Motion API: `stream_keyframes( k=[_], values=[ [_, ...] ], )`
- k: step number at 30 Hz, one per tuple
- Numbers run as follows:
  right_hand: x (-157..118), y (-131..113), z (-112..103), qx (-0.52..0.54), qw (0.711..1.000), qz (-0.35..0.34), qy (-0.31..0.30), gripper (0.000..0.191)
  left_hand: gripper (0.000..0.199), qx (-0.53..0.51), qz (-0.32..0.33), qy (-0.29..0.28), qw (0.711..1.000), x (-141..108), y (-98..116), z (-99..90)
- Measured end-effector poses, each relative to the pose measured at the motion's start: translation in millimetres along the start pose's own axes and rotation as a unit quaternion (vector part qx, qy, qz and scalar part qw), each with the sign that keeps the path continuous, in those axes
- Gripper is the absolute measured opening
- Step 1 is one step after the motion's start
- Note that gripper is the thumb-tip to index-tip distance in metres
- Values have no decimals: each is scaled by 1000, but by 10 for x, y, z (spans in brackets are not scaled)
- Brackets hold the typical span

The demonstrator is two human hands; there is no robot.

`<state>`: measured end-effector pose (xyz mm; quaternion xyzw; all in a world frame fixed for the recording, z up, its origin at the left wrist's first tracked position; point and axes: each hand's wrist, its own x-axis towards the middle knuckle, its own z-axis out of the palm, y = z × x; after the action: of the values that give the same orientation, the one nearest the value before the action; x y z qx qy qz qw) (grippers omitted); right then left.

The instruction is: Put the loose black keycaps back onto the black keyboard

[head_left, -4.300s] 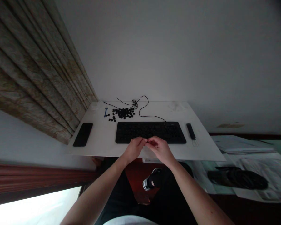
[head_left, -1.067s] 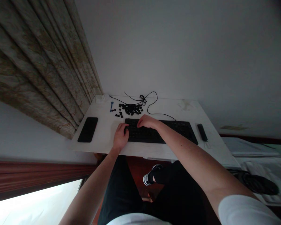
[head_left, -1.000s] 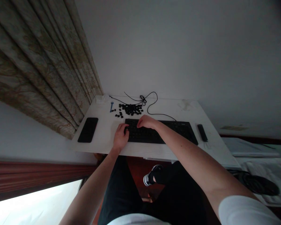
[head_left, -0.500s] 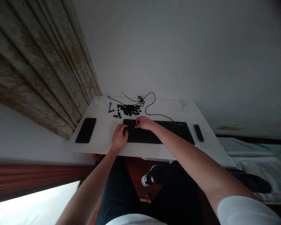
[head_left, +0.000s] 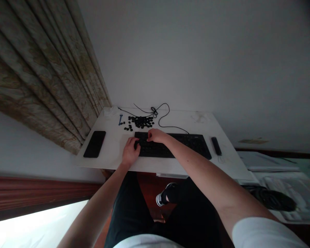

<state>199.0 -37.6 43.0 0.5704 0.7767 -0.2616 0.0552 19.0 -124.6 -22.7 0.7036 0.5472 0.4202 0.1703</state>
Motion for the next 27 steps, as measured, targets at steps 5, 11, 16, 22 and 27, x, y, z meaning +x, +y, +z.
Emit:
stream_keyframes(
  k=[5,11,16,22,27],
  values=[
    [-24,-26,-23,-2,1000,-5,3,17,26,11,8,-7,1000,-4,19,-5],
    [-31,-43,-59,0,1000,-8,0,17,27,23,15,-10,1000,-6,6,7],
    [4,36,-46,57,997,25,-39,26,26,19,23,-16,999,0,-19,13],
    [96,69,-40,68,995,17,-65,28,26,14,11,-12,1000,0,-41,13],
    [103,-3,-104,28,997,19,-74,27,26,13,9,-18,1000,2,-36,16]
  ],
)
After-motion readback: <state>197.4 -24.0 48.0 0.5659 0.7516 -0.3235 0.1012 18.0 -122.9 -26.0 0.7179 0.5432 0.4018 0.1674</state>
